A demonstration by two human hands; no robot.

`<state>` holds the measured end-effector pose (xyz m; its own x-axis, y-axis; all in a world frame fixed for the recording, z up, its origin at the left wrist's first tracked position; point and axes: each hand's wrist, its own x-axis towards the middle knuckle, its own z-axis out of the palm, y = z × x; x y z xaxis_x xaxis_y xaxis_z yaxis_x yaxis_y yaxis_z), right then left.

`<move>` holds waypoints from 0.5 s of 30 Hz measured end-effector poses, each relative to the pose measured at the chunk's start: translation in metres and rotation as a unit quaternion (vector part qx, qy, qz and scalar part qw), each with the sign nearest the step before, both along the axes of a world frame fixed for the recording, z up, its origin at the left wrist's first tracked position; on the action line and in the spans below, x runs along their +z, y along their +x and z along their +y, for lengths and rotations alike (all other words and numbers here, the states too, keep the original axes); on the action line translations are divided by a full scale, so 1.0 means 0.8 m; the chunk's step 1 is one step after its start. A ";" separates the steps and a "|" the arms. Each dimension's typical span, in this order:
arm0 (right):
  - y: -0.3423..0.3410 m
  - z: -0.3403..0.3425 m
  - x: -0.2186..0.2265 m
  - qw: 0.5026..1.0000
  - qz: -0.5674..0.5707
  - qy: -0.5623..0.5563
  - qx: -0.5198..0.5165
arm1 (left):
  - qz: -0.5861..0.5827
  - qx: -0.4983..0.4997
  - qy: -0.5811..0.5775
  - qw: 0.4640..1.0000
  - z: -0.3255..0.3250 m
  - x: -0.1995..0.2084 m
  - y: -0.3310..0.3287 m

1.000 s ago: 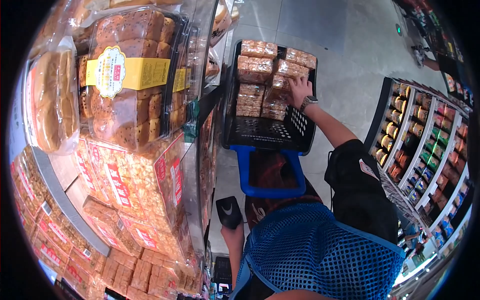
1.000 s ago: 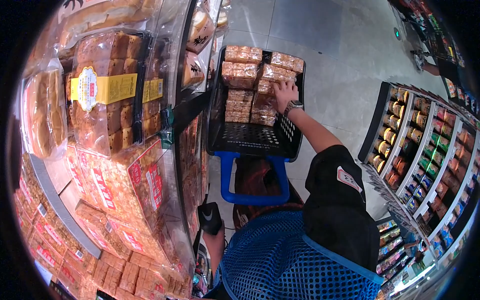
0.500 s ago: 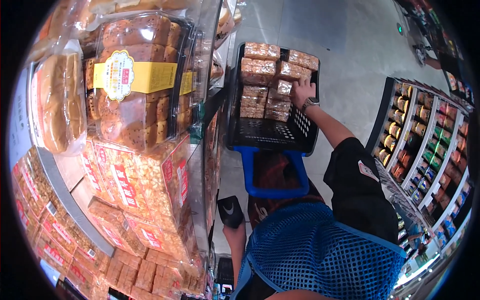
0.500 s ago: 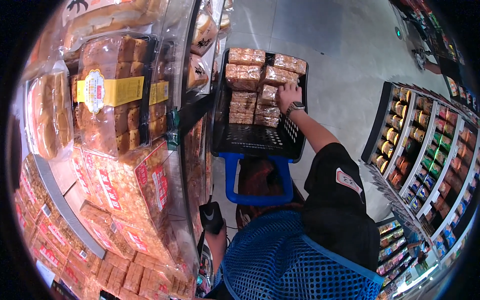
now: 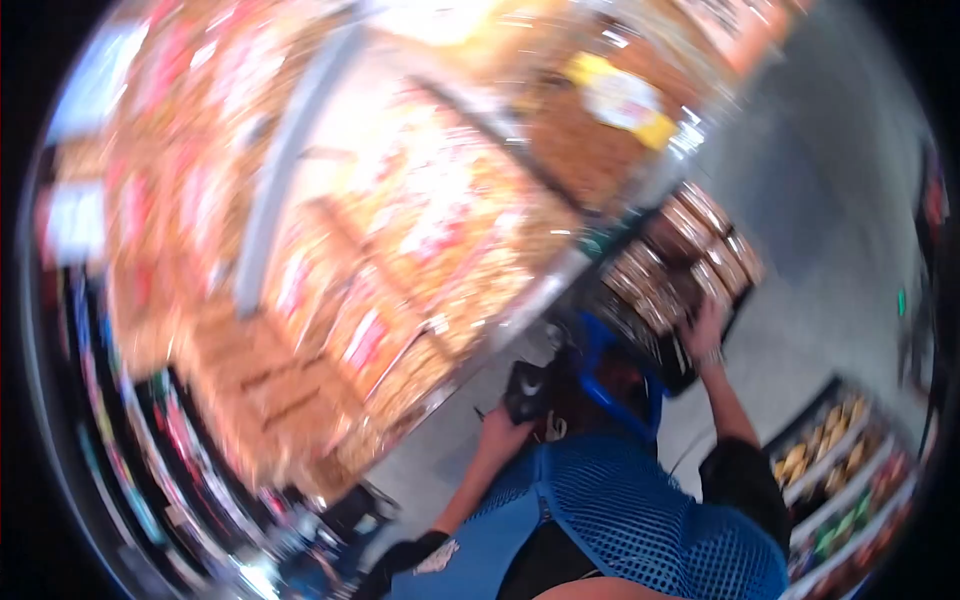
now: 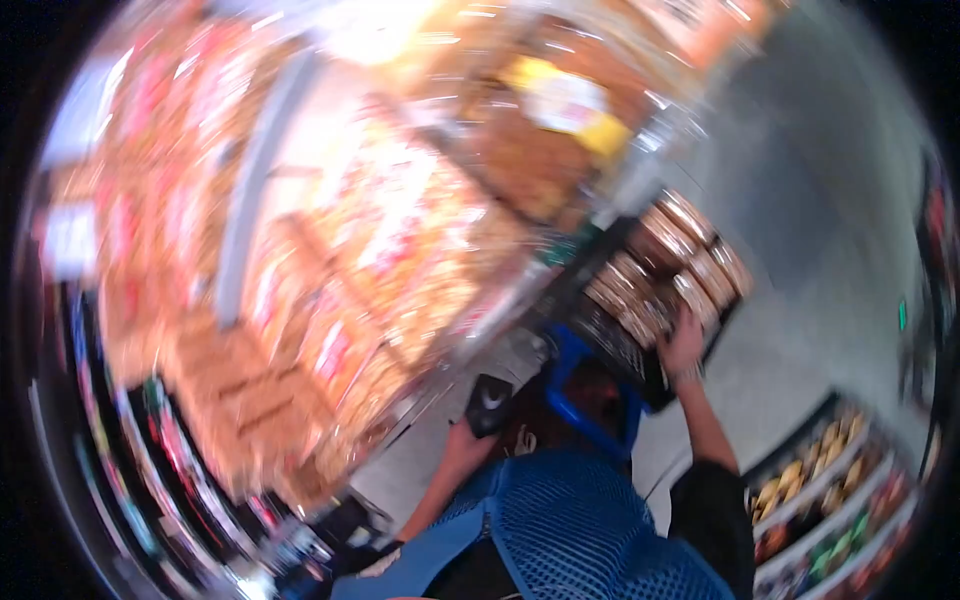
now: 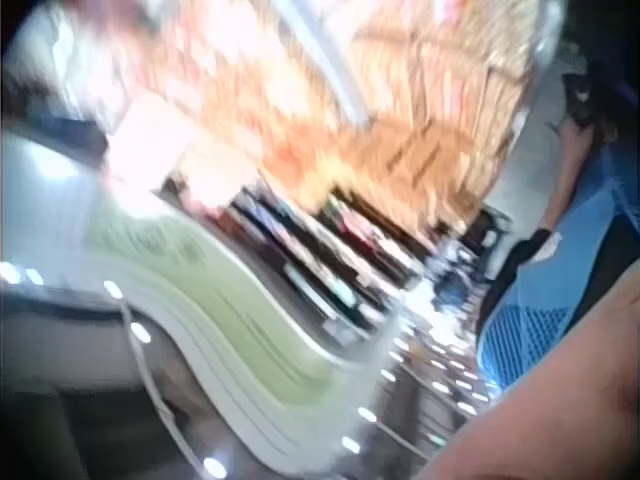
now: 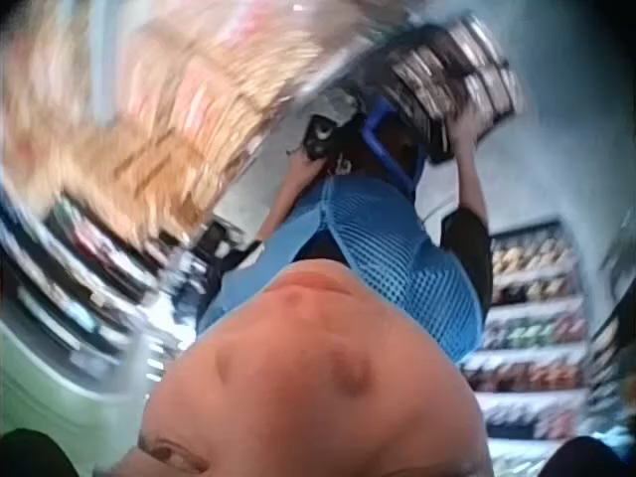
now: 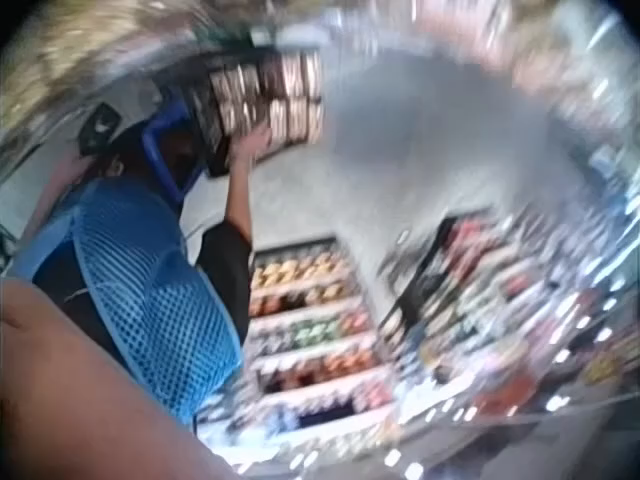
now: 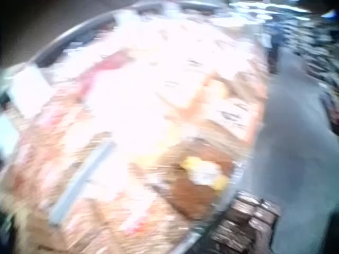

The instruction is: Picking packaged food from a shelf, scanning them with a handheld scanner, and placing them into a shopping basket.

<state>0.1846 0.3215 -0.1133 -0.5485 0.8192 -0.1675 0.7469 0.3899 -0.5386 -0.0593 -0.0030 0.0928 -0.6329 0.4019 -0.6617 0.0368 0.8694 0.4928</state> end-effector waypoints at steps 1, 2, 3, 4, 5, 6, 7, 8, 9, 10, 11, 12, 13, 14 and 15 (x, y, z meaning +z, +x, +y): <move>0.002 -0.010 0.022 0.999 0.001 0.037 0.017 | -0.001 -0.038 0.035 0.999 0.003 0.000 -0.001; -0.001 -0.022 0.040 1.000 0.002 -0.021 0.004 | 0.021 -0.004 0.051 0.998 0.004 0.011 -0.004; -0.010 -0.036 0.059 0.998 0.039 -0.041 0.033 | -0.010 -0.001 0.067 0.998 0.001 0.026 -0.007; -0.021 -0.045 0.080 0.994 0.071 -0.059 0.058 | -0.045 -0.004 0.088 0.995 -0.002 0.036 -0.008; -0.032 -0.051 0.098 0.989 0.096 -0.082 0.082 | -0.007 -0.007 0.113 0.994 -0.016 0.034 -0.005; -0.041 -0.057 0.113 0.983 0.114 -0.105 0.100 | 0.001 0.007 0.135 0.991 -0.024 0.040 -0.009; -0.060 -0.065 0.144 0.979 0.134 -0.107 0.108 | -0.012 -0.002 0.132 0.991 -0.032 0.048 -0.013; -0.074 -0.076 0.176 0.976 0.151 -0.109 0.112 | -0.028 -0.015 0.130 0.991 -0.037 0.058 -0.017; -0.085 -0.084 0.195 0.969 0.176 -0.124 0.121 | -0.045 -0.007 0.150 0.988 -0.036 0.089 -0.026; -0.096 -0.091 0.212 0.961 0.201 -0.141 0.130 | -0.044 0.003 0.170 0.985 -0.046 0.102 -0.030; -0.112 -0.096 0.217 0.945 0.277 -0.095 0.145 | -0.040 0.007 0.216 0.976 -0.057 0.110 -0.033; -0.141 -0.106 0.260 0.932 0.265 -0.226 0.103 | -0.035 0.015 0.258 0.965 -0.069 0.115 -0.035; -0.174 -0.113 0.295 0.917 0.305 -0.226 0.124 | -0.037 0.021 0.275 0.960 -0.076 0.128 -0.042; -0.208 -0.117 0.325 0.916 0.307 -0.212 0.147 | -0.073 0.055 0.287 0.953 -0.084 0.147 -0.048; -0.253 -0.129 0.373 0.909 0.313 -0.215 0.171 | -0.109 0.090 0.297 0.944 -0.098 0.158 -0.049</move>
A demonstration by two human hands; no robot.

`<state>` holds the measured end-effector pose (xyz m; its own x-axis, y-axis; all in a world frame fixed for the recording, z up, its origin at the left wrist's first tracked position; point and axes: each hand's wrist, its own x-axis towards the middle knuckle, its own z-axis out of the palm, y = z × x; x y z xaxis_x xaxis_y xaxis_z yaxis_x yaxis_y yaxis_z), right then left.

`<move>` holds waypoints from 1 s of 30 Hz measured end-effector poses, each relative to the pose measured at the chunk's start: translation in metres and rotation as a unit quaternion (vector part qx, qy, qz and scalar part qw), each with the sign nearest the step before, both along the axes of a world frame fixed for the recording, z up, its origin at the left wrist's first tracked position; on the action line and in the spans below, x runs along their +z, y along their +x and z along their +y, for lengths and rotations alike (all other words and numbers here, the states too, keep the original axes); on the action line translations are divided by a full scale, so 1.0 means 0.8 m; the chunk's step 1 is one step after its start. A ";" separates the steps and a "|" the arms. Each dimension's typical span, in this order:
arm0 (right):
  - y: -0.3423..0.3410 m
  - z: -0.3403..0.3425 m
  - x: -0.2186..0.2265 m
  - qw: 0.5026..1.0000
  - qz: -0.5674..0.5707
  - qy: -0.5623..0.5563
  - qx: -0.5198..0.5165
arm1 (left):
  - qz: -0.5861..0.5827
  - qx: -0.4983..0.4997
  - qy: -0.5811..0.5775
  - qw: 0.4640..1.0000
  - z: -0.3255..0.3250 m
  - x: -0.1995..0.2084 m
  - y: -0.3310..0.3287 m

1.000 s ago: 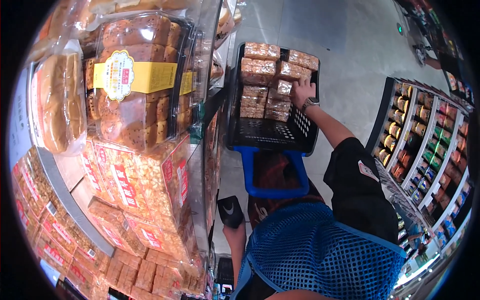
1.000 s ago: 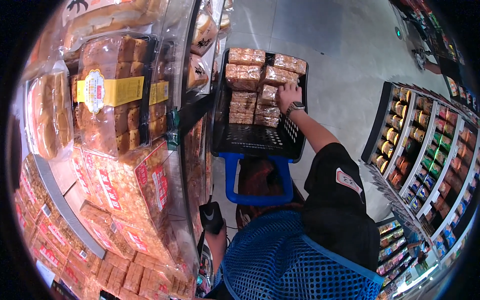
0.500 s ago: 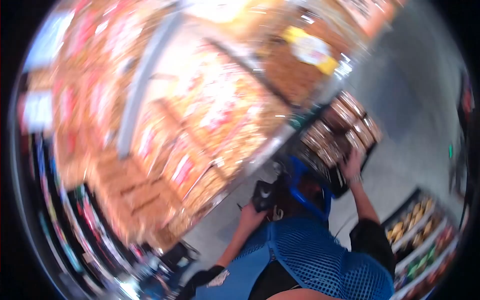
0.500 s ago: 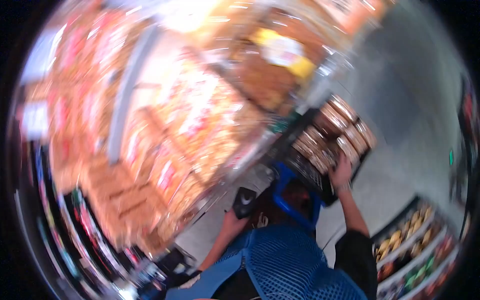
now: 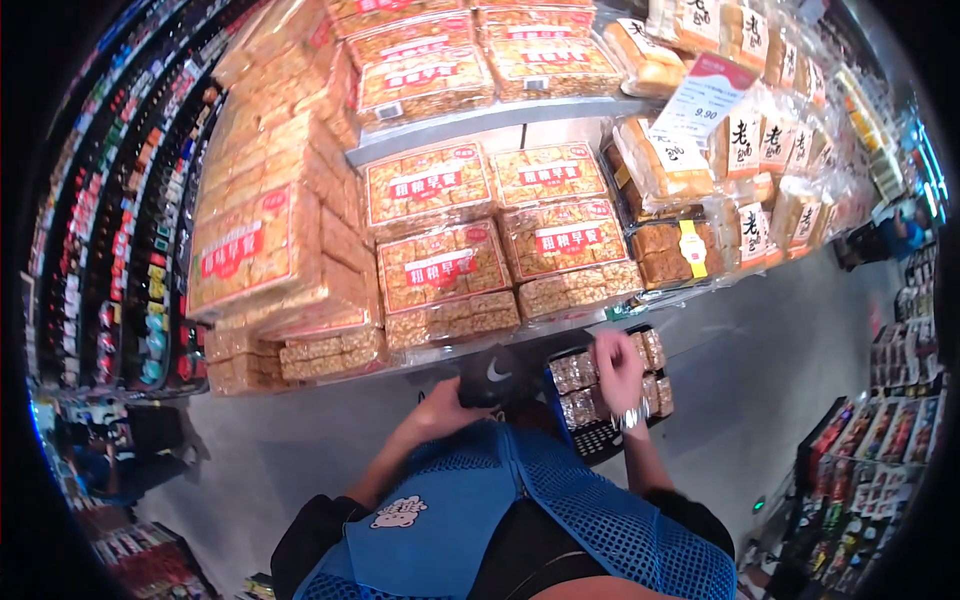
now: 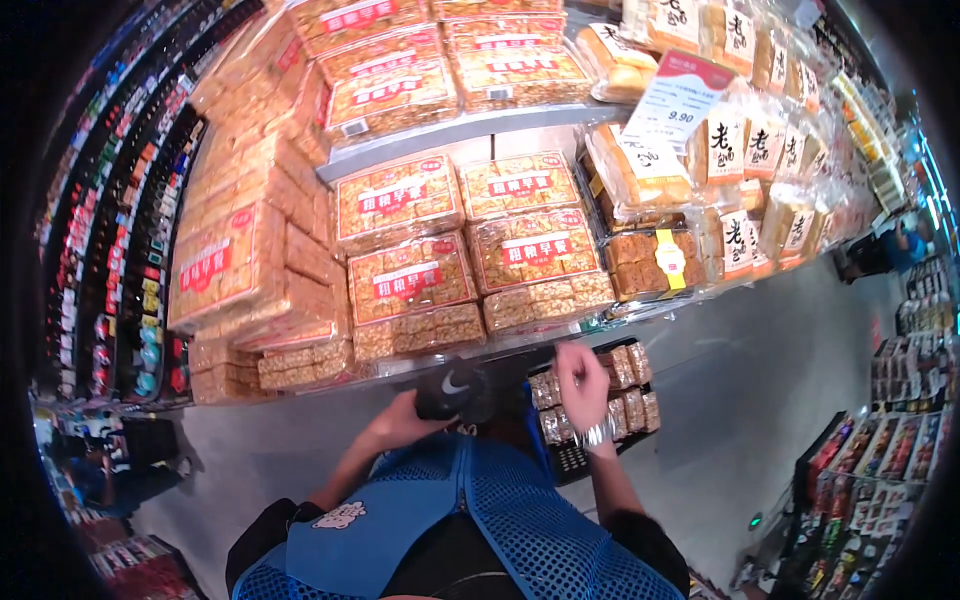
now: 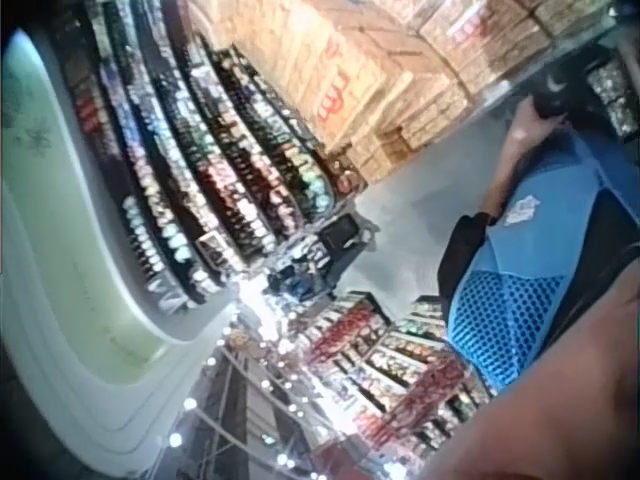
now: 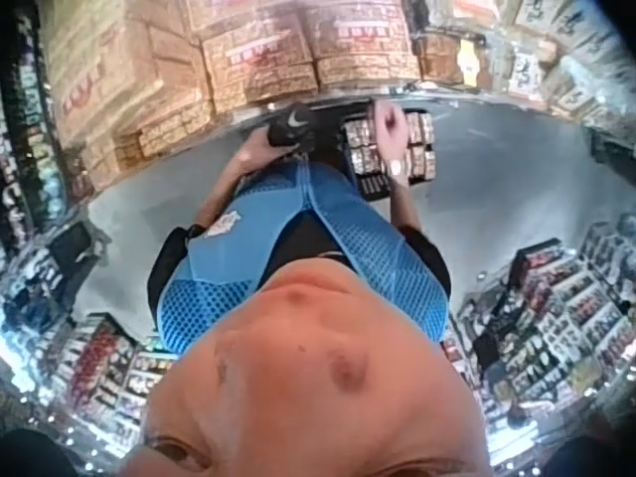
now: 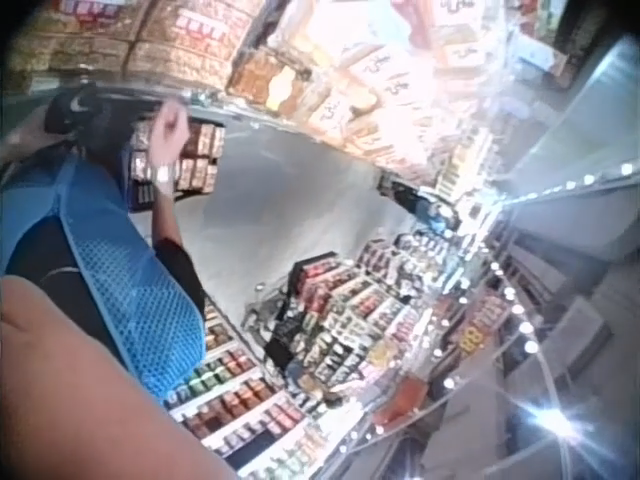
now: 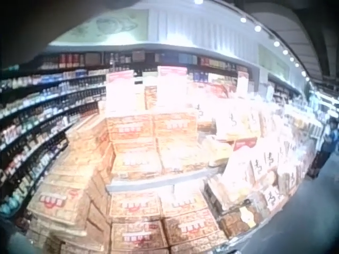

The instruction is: Picking packaged food from a shelf, scanning them with a handheld scanner, and placing them into a shopping basket.

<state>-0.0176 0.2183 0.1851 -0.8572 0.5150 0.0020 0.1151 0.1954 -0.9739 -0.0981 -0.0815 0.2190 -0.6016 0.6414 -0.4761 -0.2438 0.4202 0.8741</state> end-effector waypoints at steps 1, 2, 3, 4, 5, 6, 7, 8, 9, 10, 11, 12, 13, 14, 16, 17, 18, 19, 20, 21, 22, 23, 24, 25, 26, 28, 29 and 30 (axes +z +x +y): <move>-0.041 -0.002 0.025 0.999 0.008 0.003 0.045 | 0.036 0.025 0.026 0.999 -0.017 -0.008 0.002; -0.090 -0.001 0.033 0.988 0.039 0.138 0.049 | 0.032 0.058 0.073 0.995 -0.025 0.001 0.003; -0.142 0.004 0.038 0.991 0.042 0.099 0.083 | 0.027 0.087 0.119 0.989 -0.034 0.016 0.002; -0.207 0.019 0.006 0.981 0.166 0.057 0.082 | 0.029 0.080 0.128 0.988 -0.042 0.030 0.001; -0.259 0.015 0.018 0.986 0.074 0.143 0.053 | 0.007 0.113 0.121 0.986 -0.057 0.040 0.003; -0.324 0.032 -0.007 0.985 0.051 0.165 0.015 | -0.012 0.132 0.116 0.984 -0.068 0.054 0.002; -0.377 0.017 0.005 0.983 -0.060 0.168 0.048 | -0.006 0.145 0.117 0.982 -0.082 0.064 0.011; -0.415 -0.005 0.011 0.986 -0.128 0.103 0.029 | 0.033 0.187 0.122 0.974 -0.094 0.074 0.019; -0.437 0.004 -0.006 0.986 -0.129 0.107 0.016 | 0.063 0.207 0.129 0.968 -0.100 0.076 0.014; -0.457 0.005 -0.027 0.980 -0.161 0.110 0.025 | 0.089 0.225 0.148 0.959 -0.107 0.075 0.018; -0.472 -0.028 -0.021 0.973 -0.193 0.113 0.054 | 0.095 0.239 0.149 0.955 -0.118 0.072 0.028; -0.478 -0.059 -0.019 0.959 -0.225 0.159 0.066 | 0.120 0.279 0.141 0.942 -0.127 0.070 0.036; -0.469 -0.090 -0.005 0.942 -0.257 0.206 0.073 | 0.142 0.316 0.133 0.929 -0.133 0.069 0.046; -0.478 -0.094 -0.014 0.944 -0.247 0.211 0.062 | 0.170 0.343 0.128 0.915 -0.138 0.063 0.049; -0.479 -0.067 -0.021 0.965 -0.220 0.115 0.087 | 0.107 0.332 0.107 0.931 -0.159 0.053 0.048; -0.471 -0.084 -0.003 0.973 -0.194 0.011 0.123 | 0.041 0.329 0.077 0.940 -0.168 0.049 0.048; -0.452 -0.092 0.014 0.977 -0.173 0.021 0.119 | 0.038 0.334 0.076 0.939 -0.172 0.046 0.048; -0.447 -0.087 0.018 0.978 -0.173 0.024 0.112 | 0.037 0.331 0.061 0.941 -0.173 0.049 0.043; -0.445 -0.075 0.016 0.974 -0.207 -0.003 0.088 | 0.037 0.322 0.044 0.945 -0.173 0.054 0.035; -0.439 -0.061 0.013 0.968 -0.240 -0.032 0.061 | 0.036 0.309 0.044 0.949 -0.173 0.055 0.028; -0.421 -0.075 0.034 0.957 -0.255 -0.087 0.110 | 0.066 0.311 0.071 0.945 -0.173 0.049 0.023; -0.413 -0.061 0.038 0.958 -0.253 -0.093 0.094 | 0.098 0.296 0.102 0.945 -0.170 0.045 0.015; -0.406 -0.041 0.045 0.940 -0.284 -0.127 0.141 | 0.128 0.289 0.136 0.939 -0.163 0.043 0.006; -0.388 -0.020 0.040 0.917 -0.313 -0.168 0.184 | 0.122 0.262 0.132 0.948 -0.157 0.050 -0.003; -0.367 -0.026 0.051 0.915 -0.286 -0.208 0.193 | 0.107 0.227 0.134 0.959 -0.151 0.057 -0.010; -0.315 -0.010 0.068 0.910 -0.242 -0.285 0.177 | 0.099 0.128 0.134 0.978 -0.133 0.076 -0.025; -0.295 0.027 0.039 0.881 -0.229 -0.379 0.166 | 0.087 0.081 0.130 0.984 -0.120 0.087 -0.027; -0.264 0.029 0.036 0.883 -0.223 -0.389 0.141 | 0.074 0.084 0.121 0.986 -0.111 0.093 -0.025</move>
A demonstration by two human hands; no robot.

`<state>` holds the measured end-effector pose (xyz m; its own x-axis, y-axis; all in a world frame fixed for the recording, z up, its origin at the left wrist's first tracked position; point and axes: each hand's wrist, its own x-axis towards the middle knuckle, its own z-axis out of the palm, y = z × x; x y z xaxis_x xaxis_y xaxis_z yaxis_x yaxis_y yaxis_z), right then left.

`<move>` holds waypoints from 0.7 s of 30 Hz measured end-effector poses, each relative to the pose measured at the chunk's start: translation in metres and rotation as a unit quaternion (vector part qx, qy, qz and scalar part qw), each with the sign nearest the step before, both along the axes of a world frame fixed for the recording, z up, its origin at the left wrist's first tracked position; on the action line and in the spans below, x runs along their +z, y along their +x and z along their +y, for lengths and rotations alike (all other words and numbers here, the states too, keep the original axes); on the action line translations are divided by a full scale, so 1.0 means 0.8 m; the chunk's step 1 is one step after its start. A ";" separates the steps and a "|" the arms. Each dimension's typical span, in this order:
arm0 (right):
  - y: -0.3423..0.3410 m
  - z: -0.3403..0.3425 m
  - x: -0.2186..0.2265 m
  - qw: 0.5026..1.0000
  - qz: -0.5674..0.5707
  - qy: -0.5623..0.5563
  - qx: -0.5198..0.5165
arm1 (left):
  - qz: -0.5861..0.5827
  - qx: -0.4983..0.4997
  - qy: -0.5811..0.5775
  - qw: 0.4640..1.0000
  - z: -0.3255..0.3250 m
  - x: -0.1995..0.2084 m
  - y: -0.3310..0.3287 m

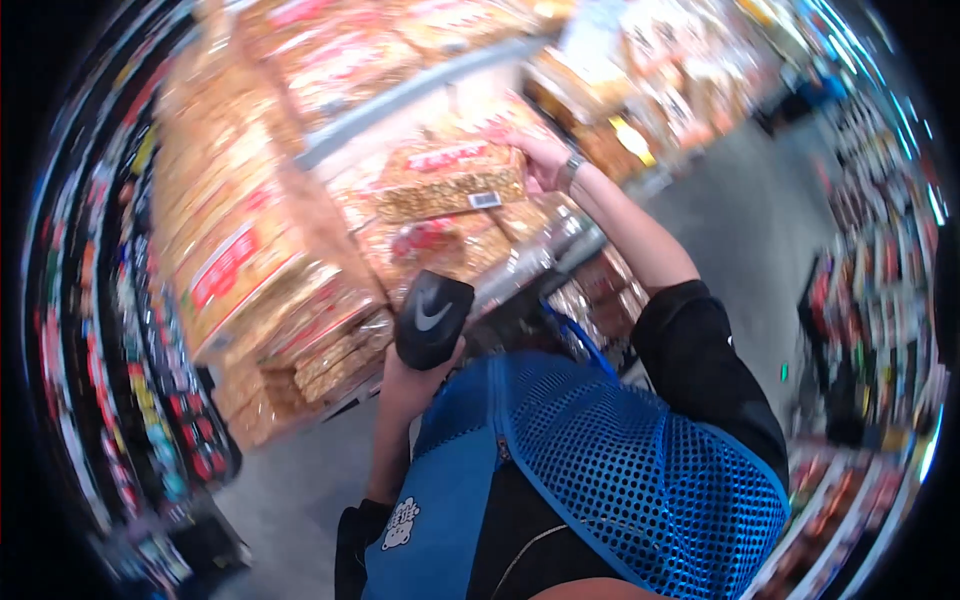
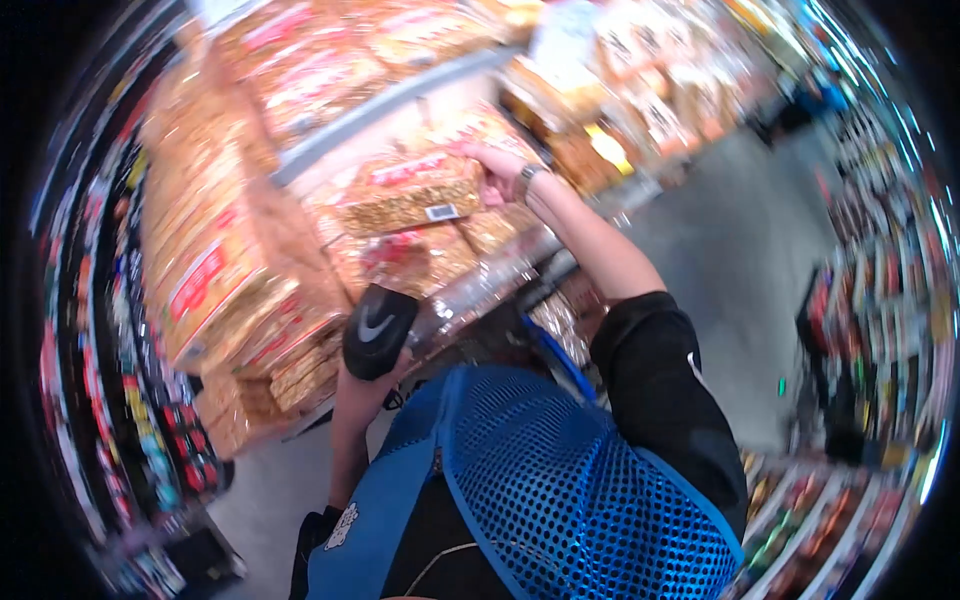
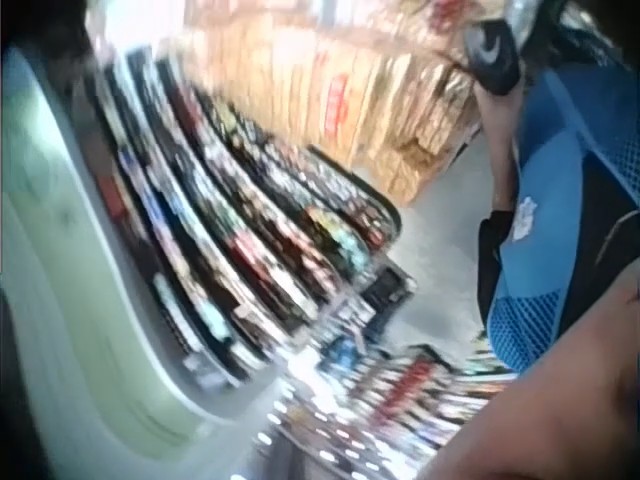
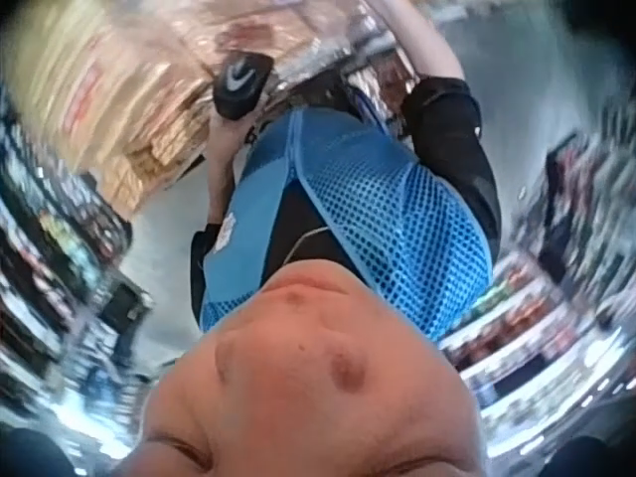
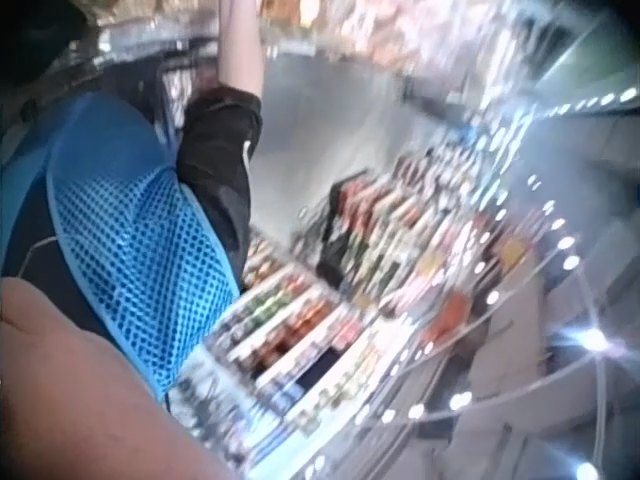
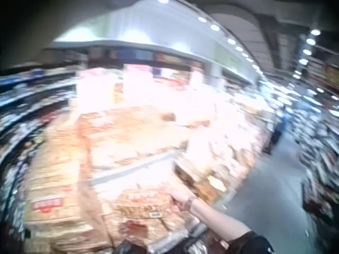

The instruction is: Picking packaged food from a shelf, scanning them with a handheld scanner, and placing them into a shopping basket.

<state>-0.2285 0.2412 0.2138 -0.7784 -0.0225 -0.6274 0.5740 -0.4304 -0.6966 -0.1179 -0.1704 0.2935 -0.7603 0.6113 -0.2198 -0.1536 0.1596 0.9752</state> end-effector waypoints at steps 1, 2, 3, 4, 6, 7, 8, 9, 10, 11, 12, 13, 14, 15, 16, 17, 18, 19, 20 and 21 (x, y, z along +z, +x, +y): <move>0.031 -0.007 0.021 1.000 -0.006 -0.002 -0.025 | -0.013 0.003 -0.008 1.000 0.008 -0.003 0.004; 0.068 -0.025 0.054 0.999 -0.002 0.008 -0.049 | 0.023 0.021 0.071 0.997 0.018 -0.008 0.008; 0.116 -0.018 0.059 0.996 -0.014 0.002 -0.089 | 0.010 -0.019 0.064 0.998 0.030 -0.010 0.010; 0.157 -0.011 0.060 0.989 0.038 -0.032 -0.137 | -0.012 -0.037 0.043 0.998 0.041 -0.009 0.011; 0.250 0.062 0.009 0.956 0.179 -0.232 -0.003 | -0.022 -0.076 0.007 0.997 0.069 -0.011 0.010; 0.280 0.022 0.058 0.979 0.118 -0.027 -0.163 | -0.028 -0.081 -0.005 0.996 0.072 -0.018 0.008; 0.326 0.022 0.057 0.952 0.079 0.060 -0.290 | -0.062 -0.121 -0.012 0.991 0.084 -0.021 0.004; 0.374 0.031 0.051 0.928 0.082 0.139 -0.336 | -0.095 -0.153 -0.024 0.983 0.092 -0.024 0.002; 0.408 0.018 0.077 0.903 0.059 0.206 -0.372 | -0.099 -0.164 -0.030 0.981 0.101 -0.029 0.004; 0.446 0.017 0.082 0.870 0.042 0.284 -0.400 | -0.082 -0.157 -0.046 0.983 0.110 -0.033 0.006; 0.478 0.023 0.074 0.840 0.040 0.344 -0.418 | -0.065 -0.143 -0.062 0.986 0.119 -0.039 0.009; 0.510 0.035 0.060 0.838 0.033 0.341 -0.425 | -0.067 -0.151 -0.068 0.984 0.128 -0.045 0.008; 0.541 0.047 0.039 0.778 0.003 0.479 -0.406 | -0.086 -0.162 -0.068 0.981 0.137 -0.054 0.007; 0.558 0.056 0.024 0.703 -0.028 0.605 -0.374 | -0.106 -0.170 -0.071 0.977 0.145 -0.061 0.007; 0.565 0.059 0.014 0.709 -0.095 0.607 -0.345 | -0.107 -0.170 -0.080 0.976 0.150 -0.064 0.009; 0.573 0.069 -0.009 0.710 -0.101 0.604 -0.348 | -0.094 -0.173 -0.138 0.971 0.161 -0.067 0.011; 0.580 0.080 -0.049 0.697 -0.131 0.631 -0.315 | -0.081 -0.174 -0.197 0.961 0.172 -0.070 0.013; 0.584 0.089 -0.084 0.684 -0.156 0.655 -0.279 | -0.082 -0.174 -0.204 0.960 0.178 -0.078 0.018; 0.565 0.089 -0.099 0.646 -0.159 0.714 -0.218 | -0.037 -0.160 -0.147 0.976 0.182 -0.090 0.023; 0.543 0.097 -0.114 0.672 -0.171 0.708 -0.137 | 0.009 -0.144 -0.090 0.985 0.183 -0.100 0.028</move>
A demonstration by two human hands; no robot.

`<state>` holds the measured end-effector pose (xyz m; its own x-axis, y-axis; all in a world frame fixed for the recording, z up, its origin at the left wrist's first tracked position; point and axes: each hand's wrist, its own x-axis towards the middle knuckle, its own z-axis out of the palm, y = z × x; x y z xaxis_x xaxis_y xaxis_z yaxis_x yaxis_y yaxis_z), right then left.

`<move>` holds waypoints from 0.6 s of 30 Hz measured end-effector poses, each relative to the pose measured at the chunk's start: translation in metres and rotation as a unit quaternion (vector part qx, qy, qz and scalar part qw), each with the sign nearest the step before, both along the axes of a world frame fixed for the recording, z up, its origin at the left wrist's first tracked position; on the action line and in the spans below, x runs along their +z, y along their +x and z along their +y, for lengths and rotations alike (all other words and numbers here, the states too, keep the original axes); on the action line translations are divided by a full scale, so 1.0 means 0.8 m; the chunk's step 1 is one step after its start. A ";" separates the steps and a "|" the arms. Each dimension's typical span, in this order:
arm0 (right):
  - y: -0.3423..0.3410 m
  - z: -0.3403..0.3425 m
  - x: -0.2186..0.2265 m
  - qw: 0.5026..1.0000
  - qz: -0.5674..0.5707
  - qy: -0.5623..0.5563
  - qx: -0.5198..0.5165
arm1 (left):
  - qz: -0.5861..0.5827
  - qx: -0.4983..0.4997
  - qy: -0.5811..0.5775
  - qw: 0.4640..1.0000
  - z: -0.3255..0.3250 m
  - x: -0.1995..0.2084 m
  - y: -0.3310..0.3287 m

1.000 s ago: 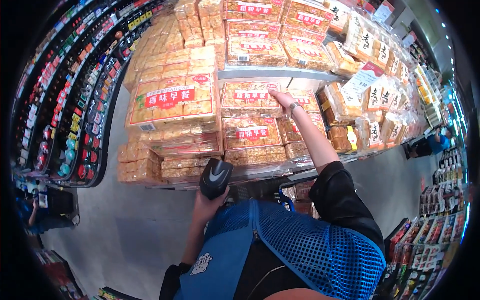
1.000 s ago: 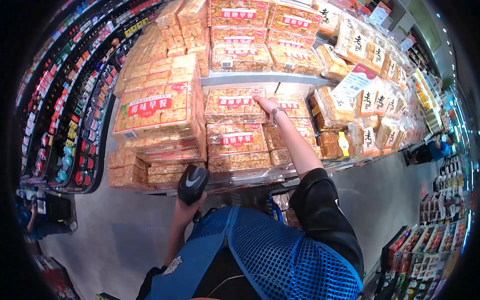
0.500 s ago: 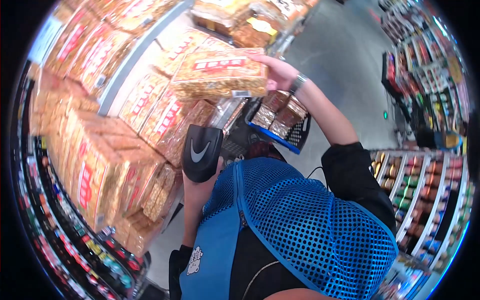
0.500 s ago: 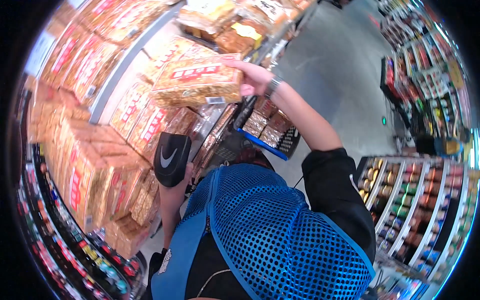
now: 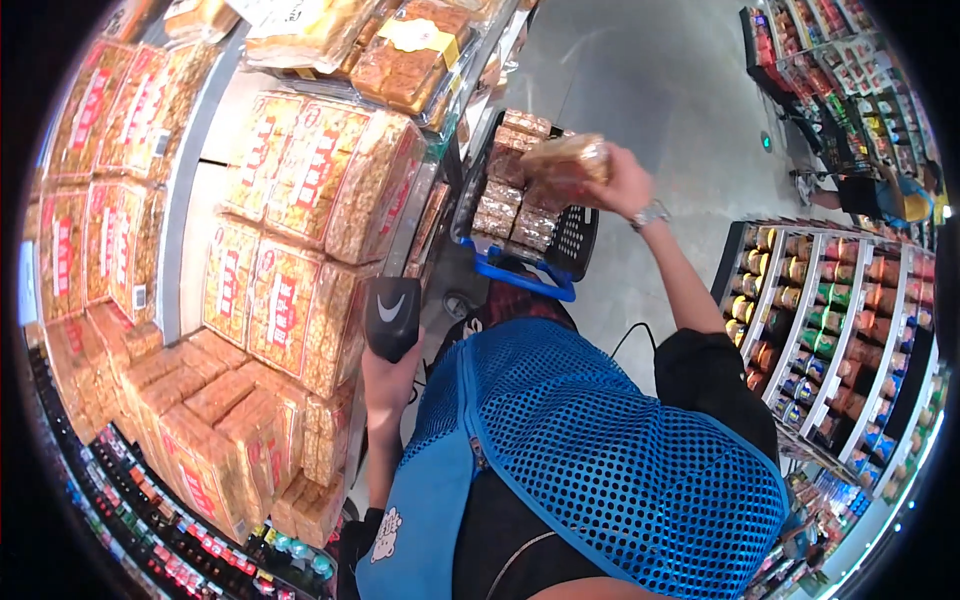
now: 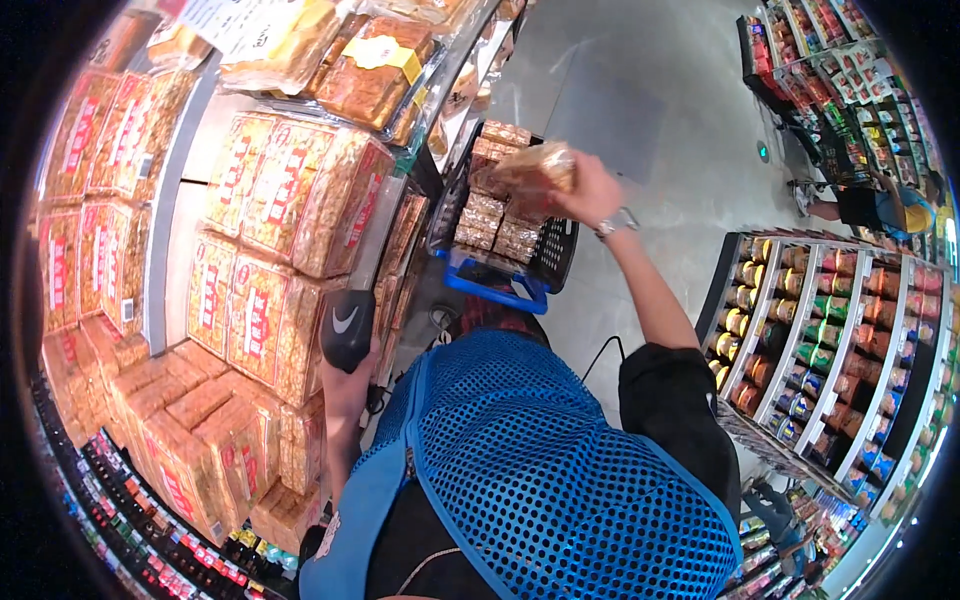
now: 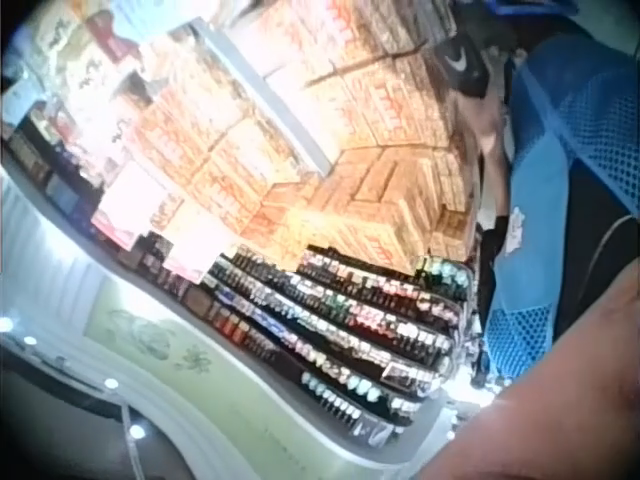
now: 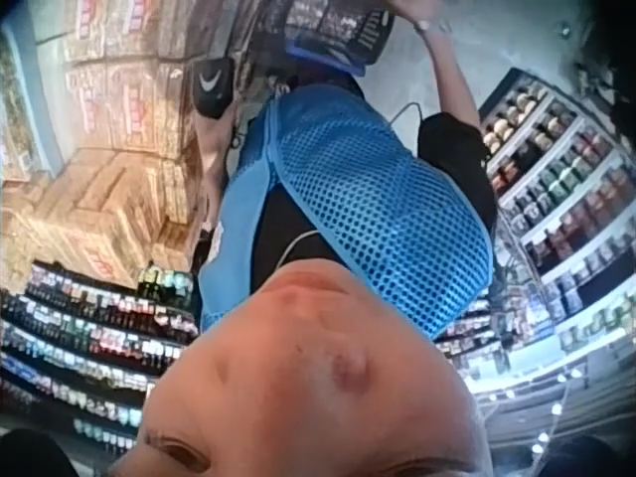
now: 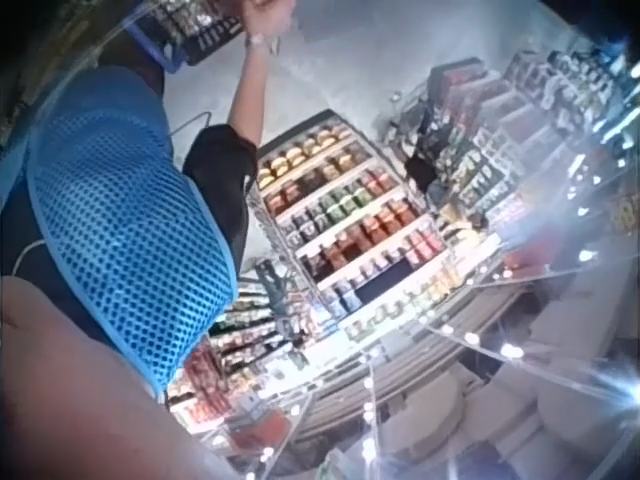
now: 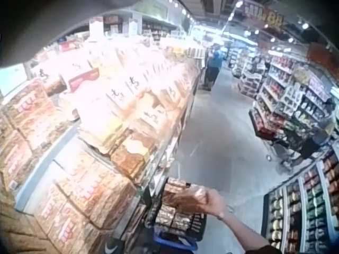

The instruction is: Picking packaged food from a shelf, scanning them with a handheld scanner, and placing them into a shopping basket.

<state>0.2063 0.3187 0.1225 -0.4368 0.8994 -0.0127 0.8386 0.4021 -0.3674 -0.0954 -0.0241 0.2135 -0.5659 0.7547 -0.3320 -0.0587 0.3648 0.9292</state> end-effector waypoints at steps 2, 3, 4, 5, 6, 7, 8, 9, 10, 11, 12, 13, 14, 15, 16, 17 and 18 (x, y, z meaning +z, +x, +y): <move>-0.035 0.014 -0.066 0.996 -0.058 -0.063 0.036 | -0.046 0.011 -0.084 0.995 -0.001 -0.020 -0.002; -0.054 0.020 -0.098 0.992 -0.062 -0.073 0.083 | -0.019 0.003 -0.151 0.988 -0.001 -0.030 -0.002; -0.077 0.023 -0.125 0.988 -0.071 -0.072 0.119 | 0.008 -0.003 -0.221 0.975 -0.003 -0.033 0.001; -0.091 0.031 -0.164 0.985 -0.077 -0.076 0.134 | 0.042 -0.007 -0.168 0.985 -0.002 -0.035 0.007; -0.104 0.038 -0.205 0.982 -0.081 -0.079 0.150 | 0.042 -0.004 -0.179 0.983 0.002 -0.036 0.015; -0.111 0.046 -0.240 0.979 -0.103 -0.095 0.150 | 0.049 0.023 -0.200 0.978 0.011 -0.035 0.022; -0.122 0.055 -0.271 0.975 -0.121 -0.109 0.154 | 0.059 0.054 -0.220 0.972 0.018 -0.033 0.027; -0.124 0.065 -0.299 0.972 -0.121 -0.106 0.171 | 0.027 0.076 -0.280 0.956 0.026 -0.031 0.034; -0.129 0.071 -0.332 0.973 -0.115 -0.106 0.172 | -0.004 0.099 -0.341 0.935 0.029 -0.030 0.040; -0.135 0.078 -0.355 0.972 -0.125 -0.096 0.175 | 0.008 0.119 -0.327 0.937 0.017 -0.043 0.048; -0.139 0.085 -0.379 0.971 -0.136 -0.085 0.177 | 0.018 0.121 -0.330 0.936 0.007 -0.055 0.054; -0.147 0.089 -0.400 0.965 -0.170 -0.101 0.174 | -0.005 0.135 -0.355 0.925 0.005 -0.060 0.063; -0.150 0.096 -0.419 0.966 -0.174 -0.132 0.137 | -0.028 0.145 -0.377 0.914 0.008 -0.061 0.071; -0.148 0.101 -0.435 0.972 -0.156 -0.131 0.120 | -0.030 0.143 -0.388 0.910 0.012 -0.066 0.076; -0.146 0.104 -0.448 0.976 -0.140 -0.130 0.104 | -0.038 0.143 -0.393 0.907 0.016 -0.071 0.081; -0.141 0.107 -0.457 0.977 -0.149 -0.109 0.104 | -0.048 0.143 -0.397 0.905 0.019 -0.072 0.085; -0.138 0.111 -0.463 0.978 -0.158 -0.085 0.104 | -0.050 0.141 -0.403 0.903 0.025 -0.077 0.086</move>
<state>0.0956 0.4076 -0.2482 -0.5606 0.7645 -0.3183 0.8275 0.5318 -0.1803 -0.0262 -0.0038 0.1519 -0.6342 0.0751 -0.7695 -0.3245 0.8775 0.3531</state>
